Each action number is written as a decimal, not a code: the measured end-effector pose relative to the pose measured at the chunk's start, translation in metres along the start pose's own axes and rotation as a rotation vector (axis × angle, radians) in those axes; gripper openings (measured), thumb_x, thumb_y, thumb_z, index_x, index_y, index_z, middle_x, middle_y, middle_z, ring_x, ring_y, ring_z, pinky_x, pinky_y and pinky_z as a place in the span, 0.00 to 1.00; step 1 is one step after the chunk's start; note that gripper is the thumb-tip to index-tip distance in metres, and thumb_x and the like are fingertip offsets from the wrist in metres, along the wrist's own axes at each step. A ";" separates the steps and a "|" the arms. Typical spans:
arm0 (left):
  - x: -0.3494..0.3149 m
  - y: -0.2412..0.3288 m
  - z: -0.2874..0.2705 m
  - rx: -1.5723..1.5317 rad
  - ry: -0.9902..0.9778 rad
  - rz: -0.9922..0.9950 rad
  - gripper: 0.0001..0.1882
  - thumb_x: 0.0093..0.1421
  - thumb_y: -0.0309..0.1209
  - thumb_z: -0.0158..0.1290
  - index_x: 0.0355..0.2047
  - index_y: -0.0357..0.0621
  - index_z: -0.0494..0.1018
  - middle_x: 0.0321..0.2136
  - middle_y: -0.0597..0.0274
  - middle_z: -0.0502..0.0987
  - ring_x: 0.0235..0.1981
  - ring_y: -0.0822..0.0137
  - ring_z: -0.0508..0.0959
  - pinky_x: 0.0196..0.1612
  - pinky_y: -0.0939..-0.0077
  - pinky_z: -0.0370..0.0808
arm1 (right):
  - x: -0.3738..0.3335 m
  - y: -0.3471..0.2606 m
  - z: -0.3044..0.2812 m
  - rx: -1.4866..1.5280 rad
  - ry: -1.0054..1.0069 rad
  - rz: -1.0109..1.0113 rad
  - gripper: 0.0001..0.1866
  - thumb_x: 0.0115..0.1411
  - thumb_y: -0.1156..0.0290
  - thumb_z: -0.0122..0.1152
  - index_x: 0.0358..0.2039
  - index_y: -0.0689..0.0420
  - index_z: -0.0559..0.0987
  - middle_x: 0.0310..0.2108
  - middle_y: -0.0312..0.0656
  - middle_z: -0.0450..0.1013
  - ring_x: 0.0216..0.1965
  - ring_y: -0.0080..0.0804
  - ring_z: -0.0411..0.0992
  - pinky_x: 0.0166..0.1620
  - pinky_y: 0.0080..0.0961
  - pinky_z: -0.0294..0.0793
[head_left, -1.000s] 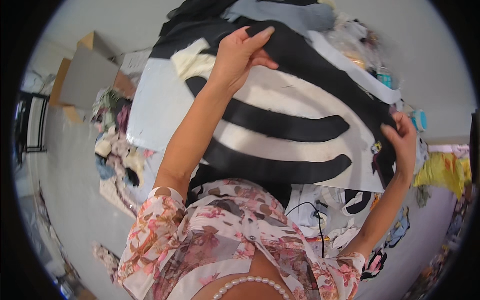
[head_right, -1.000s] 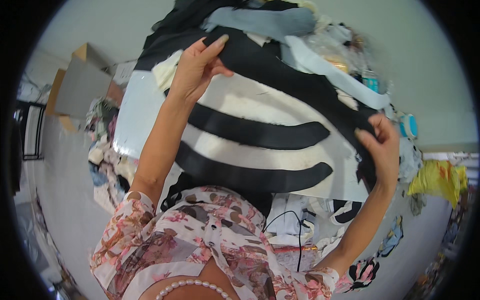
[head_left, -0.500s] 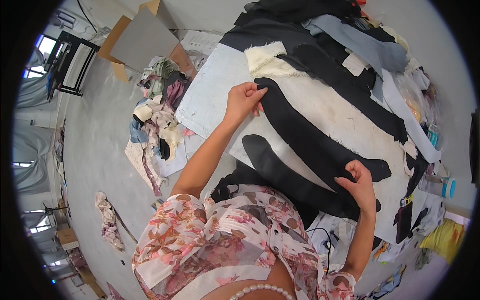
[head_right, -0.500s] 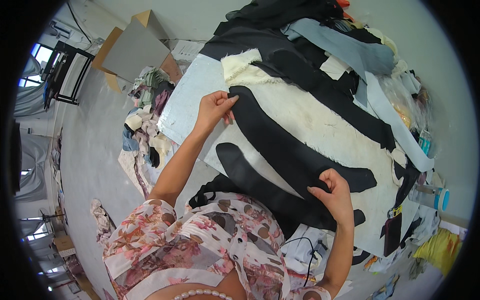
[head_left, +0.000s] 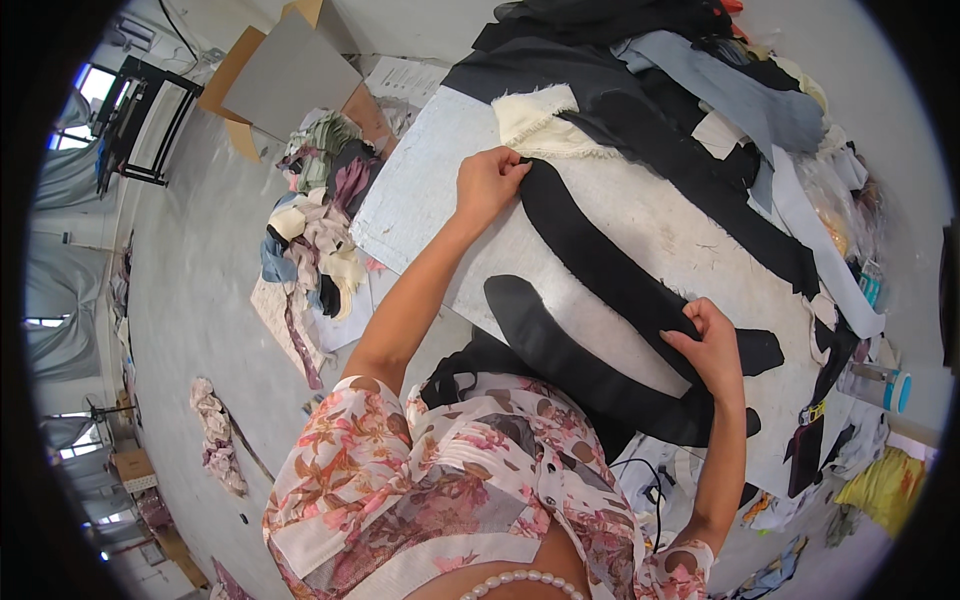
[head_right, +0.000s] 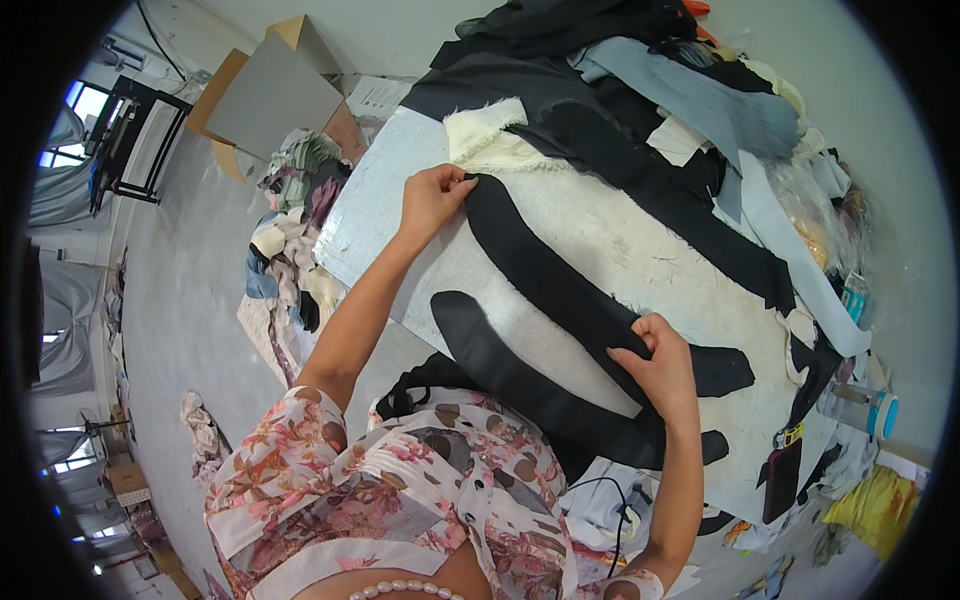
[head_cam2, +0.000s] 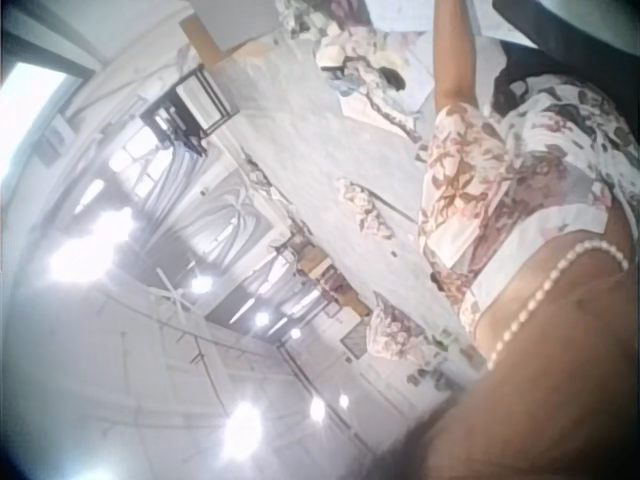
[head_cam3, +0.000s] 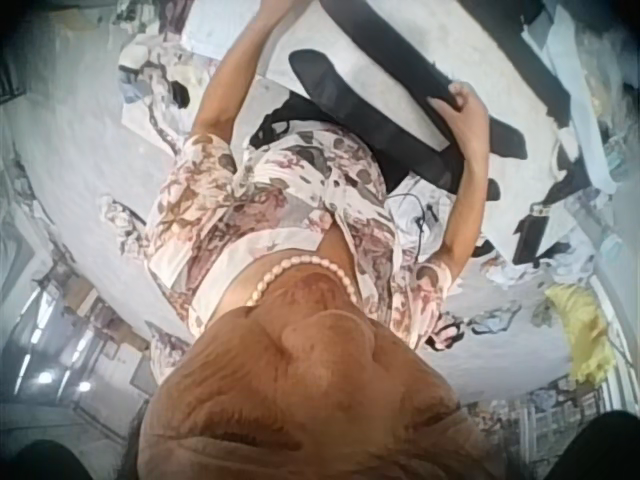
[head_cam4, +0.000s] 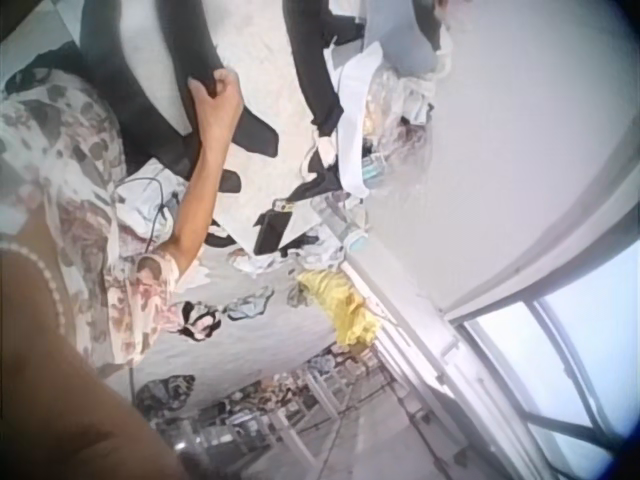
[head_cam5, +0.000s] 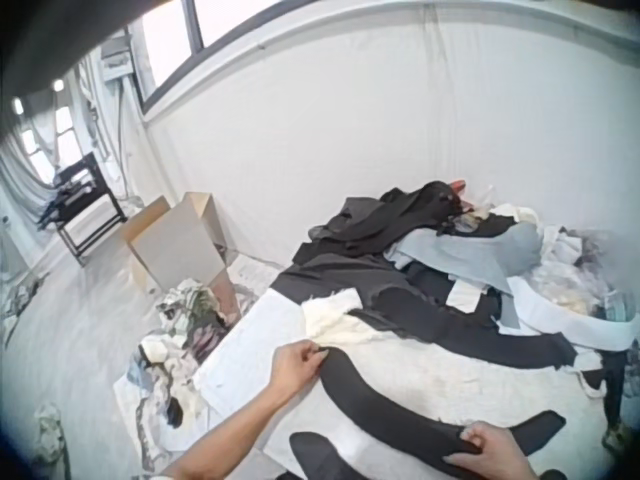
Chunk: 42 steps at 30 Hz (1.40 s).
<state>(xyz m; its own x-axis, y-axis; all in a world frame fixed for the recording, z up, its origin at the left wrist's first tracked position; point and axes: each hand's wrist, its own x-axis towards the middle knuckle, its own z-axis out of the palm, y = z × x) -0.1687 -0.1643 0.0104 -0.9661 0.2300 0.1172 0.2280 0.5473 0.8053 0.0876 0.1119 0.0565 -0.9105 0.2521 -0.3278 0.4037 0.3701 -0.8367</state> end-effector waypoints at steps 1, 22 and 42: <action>0.001 -0.002 -0.001 0.043 -0.002 -0.003 0.08 0.58 0.30 0.61 0.31 0.37 0.79 0.16 0.67 0.76 0.13 0.78 0.72 0.17 0.80 0.67 | 0.001 0.001 0.002 0.002 -0.005 -0.006 0.17 0.45 0.78 0.72 0.30 0.59 0.70 0.18 0.28 0.57 0.22 0.17 0.54 0.27 0.18 0.57; -0.029 0.029 0.040 0.660 -0.055 0.435 0.27 0.68 0.48 0.42 0.65 0.56 0.63 0.67 0.44 0.52 0.69 0.40 0.48 0.68 0.41 0.42 | -0.005 0.006 -0.007 -0.146 0.158 -0.081 0.17 0.49 0.76 0.69 0.40 0.56 0.74 0.19 0.36 0.70 0.21 0.26 0.66 0.29 0.23 0.67; -0.068 0.069 0.080 0.578 -0.293 0.698 0.29 0.65 0.48 0.49 0.64 0.55 0.63 0.67 0.47 0.56 0.70 0.48 0.51 0.67 0.39 0.44 | -0.013 0.009 -0.023 -0.338 0.245 -0.071 0.20 0.49 0.73 0.70 0.43 0.52 0.74 0.22 0.38 0.71 0.25 0.36 0.73 0.31 0.30 0.70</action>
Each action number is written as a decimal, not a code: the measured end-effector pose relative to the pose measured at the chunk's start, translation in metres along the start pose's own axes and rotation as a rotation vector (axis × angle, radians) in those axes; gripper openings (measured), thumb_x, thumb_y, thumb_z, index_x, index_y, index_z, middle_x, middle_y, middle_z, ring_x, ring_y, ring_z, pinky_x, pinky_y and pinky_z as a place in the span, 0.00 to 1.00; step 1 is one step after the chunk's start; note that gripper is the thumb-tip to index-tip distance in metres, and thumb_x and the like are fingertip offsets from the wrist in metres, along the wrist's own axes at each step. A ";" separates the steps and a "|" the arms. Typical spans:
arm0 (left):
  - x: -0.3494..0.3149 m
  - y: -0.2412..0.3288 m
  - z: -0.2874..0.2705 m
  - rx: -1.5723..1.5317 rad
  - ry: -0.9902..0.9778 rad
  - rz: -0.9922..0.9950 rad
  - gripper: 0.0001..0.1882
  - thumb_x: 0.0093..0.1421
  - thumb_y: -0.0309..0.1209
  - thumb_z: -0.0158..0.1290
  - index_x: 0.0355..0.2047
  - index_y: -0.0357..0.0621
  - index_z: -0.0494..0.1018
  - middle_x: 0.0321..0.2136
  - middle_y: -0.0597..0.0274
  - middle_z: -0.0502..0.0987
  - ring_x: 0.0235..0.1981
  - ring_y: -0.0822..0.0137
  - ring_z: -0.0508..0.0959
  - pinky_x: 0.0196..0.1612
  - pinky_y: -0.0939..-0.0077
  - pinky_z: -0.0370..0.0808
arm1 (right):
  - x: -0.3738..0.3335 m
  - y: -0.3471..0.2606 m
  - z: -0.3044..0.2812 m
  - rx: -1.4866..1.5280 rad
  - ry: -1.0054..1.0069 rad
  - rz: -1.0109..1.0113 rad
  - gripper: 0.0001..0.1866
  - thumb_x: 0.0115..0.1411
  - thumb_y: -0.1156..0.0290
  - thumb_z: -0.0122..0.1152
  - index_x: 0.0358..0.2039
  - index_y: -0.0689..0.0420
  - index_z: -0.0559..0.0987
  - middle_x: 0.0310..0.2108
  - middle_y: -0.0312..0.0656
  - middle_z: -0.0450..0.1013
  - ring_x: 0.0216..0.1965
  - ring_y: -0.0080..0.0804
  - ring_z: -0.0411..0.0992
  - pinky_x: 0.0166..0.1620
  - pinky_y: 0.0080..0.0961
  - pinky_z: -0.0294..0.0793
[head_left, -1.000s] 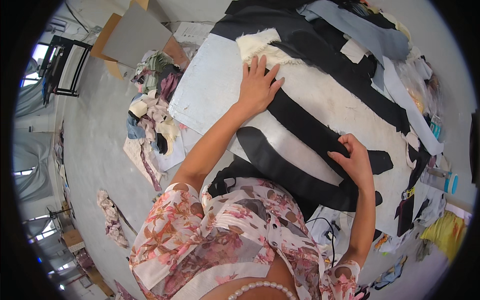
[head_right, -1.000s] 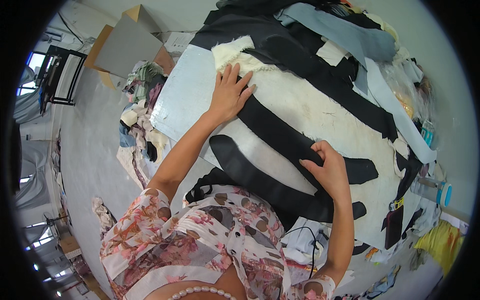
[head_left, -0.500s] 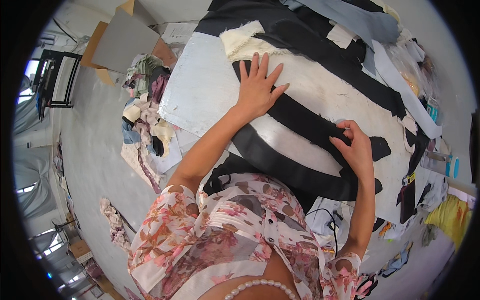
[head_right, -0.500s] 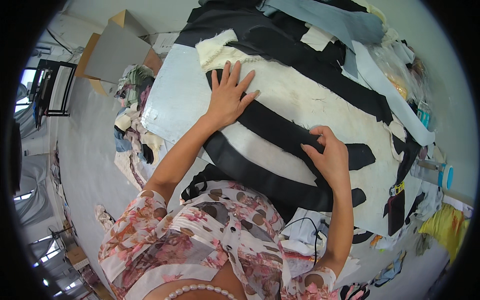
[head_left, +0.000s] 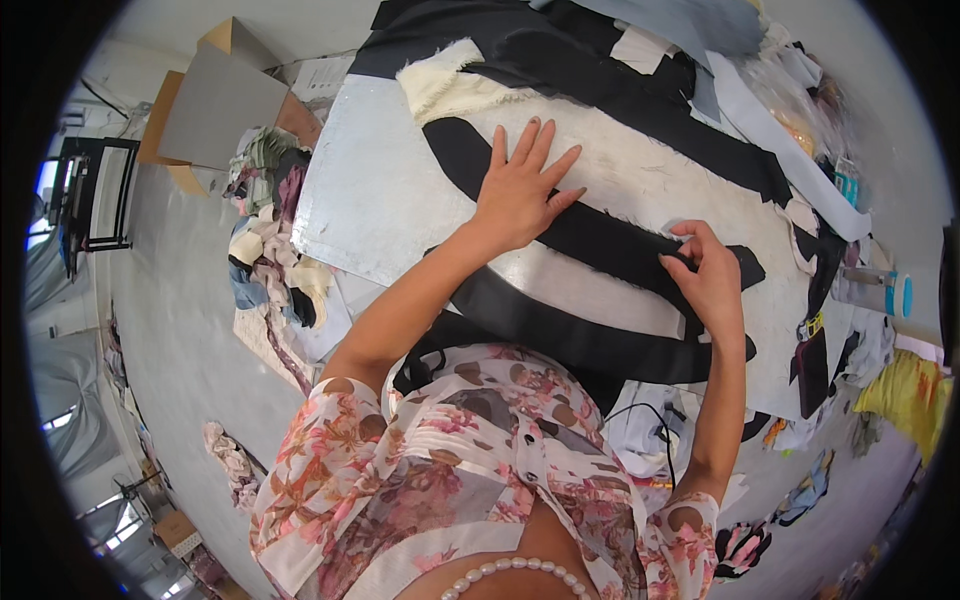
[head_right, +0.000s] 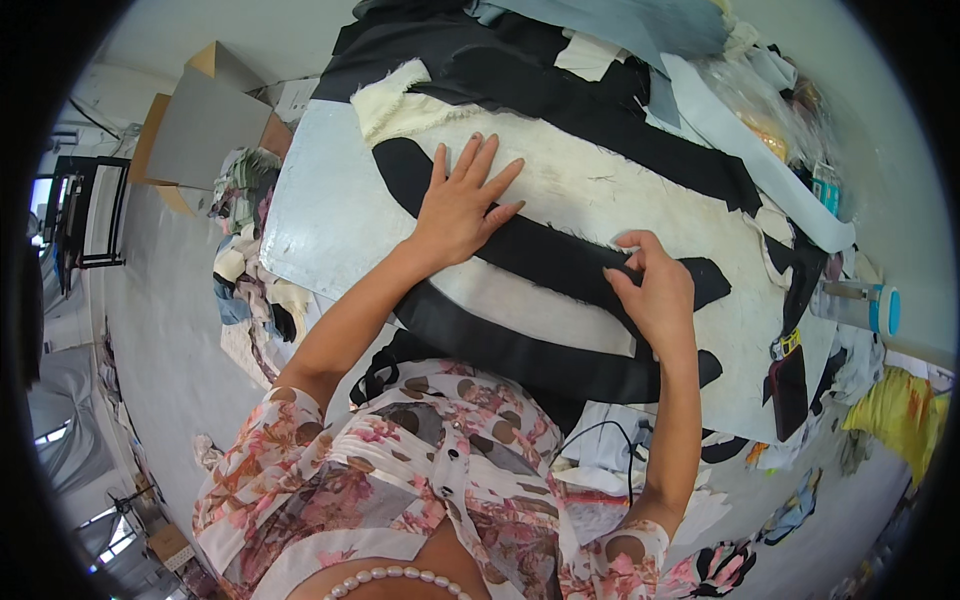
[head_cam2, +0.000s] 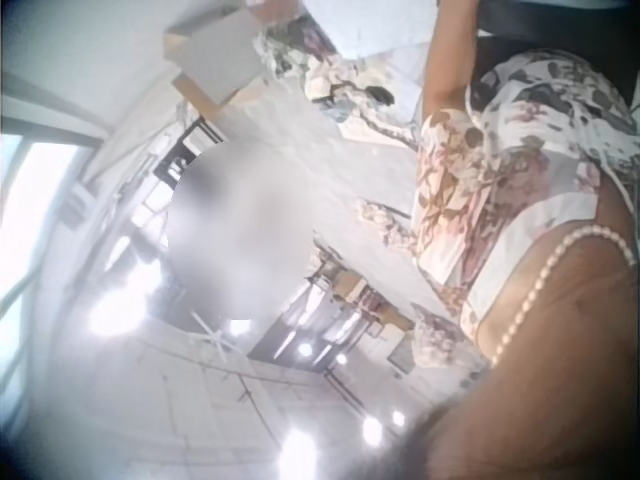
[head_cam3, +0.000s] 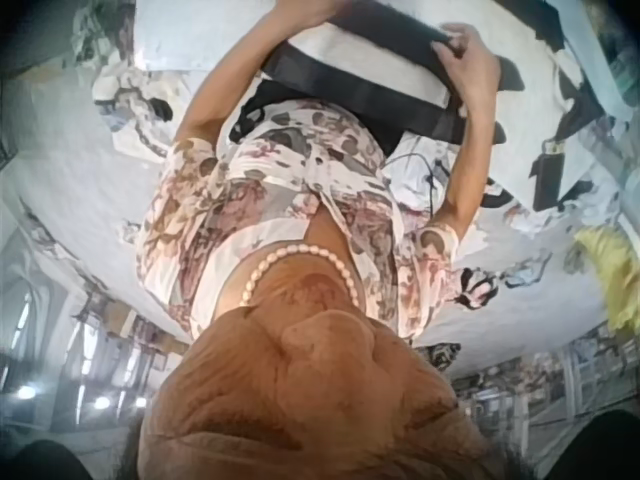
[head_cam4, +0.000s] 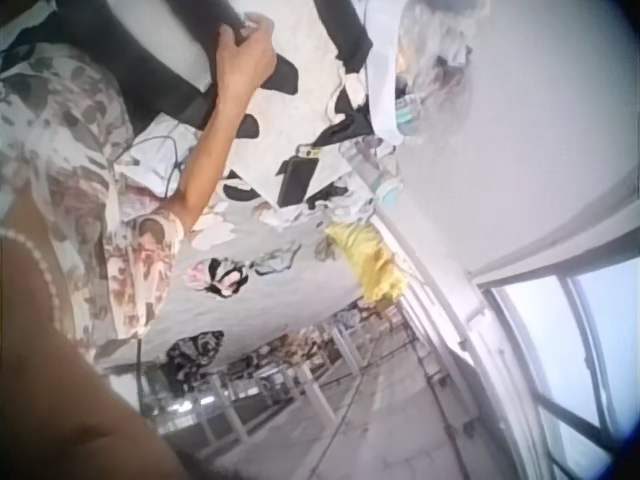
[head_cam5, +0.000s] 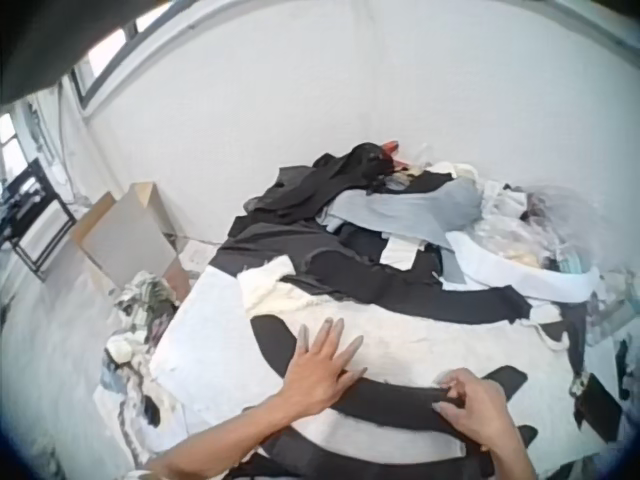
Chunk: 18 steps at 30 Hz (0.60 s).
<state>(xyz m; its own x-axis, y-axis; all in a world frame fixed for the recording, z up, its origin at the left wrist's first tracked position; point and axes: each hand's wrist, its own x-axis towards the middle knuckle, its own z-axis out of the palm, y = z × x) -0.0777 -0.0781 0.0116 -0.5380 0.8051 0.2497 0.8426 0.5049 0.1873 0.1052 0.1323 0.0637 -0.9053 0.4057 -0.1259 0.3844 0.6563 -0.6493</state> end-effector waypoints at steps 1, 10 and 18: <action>0.000 0.000 0.001 0.003 -0.005 0.000 0.28 0.66 0.48 0.48 0.64 0.55 0.63 0.67 0.47 0.56 0.70 0.48 0.51 0.68 0.40 0.44 | 0.001 -0.001 -0.003 -0.006 -0.006 0.025 0.20 0.49 0.73 0.70 0.43 0.52 0.74 0.22 0.38 0.71 0.25 0.36 0.73 0.31 0.30 0.70; 0.010 0.029 -0.003 -0.019 -0.047 0.042 0.29 0.67 0.49 0.45 0.65 0.55 0.61 0.68 0.49 0.54 0.70 0.52 0.50 0.68 0.41 0.42 | 0.003 0.006 0.006 -0.055 0.031 -0.020 0.20 0.49 0.71 0.70 0.43 0.52 0.74 0.24 0.39 0.72 0.27 0.39 0.74 0.32 0.33 0.71; 0.012 0.047 0.008 -0.023 -0.152 0.165 0.28 0.69 0.49 0.39 0.67 0.56 0.58 0.69 0.53 0.51 0.71 0.57 0.47 0.70 0.45 0.39 | -0.011 0.015 -0.021 0.215 -0.008 0.047 0.18 0.48 0.76 0.68 0.40 0.57 0.76 0.19 0.36 0.71 0.22 0.26 0.69 0.30 0.23 0.67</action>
<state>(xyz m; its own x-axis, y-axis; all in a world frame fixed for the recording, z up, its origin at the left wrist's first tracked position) -0.0445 -0.0428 0.0162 -0.3812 0.9148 0.1335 0.9173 0.3563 0.1776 0.1249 0.1511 0.0708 -0.8891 0.4270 -0.1649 0.3793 0.4858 -0.7875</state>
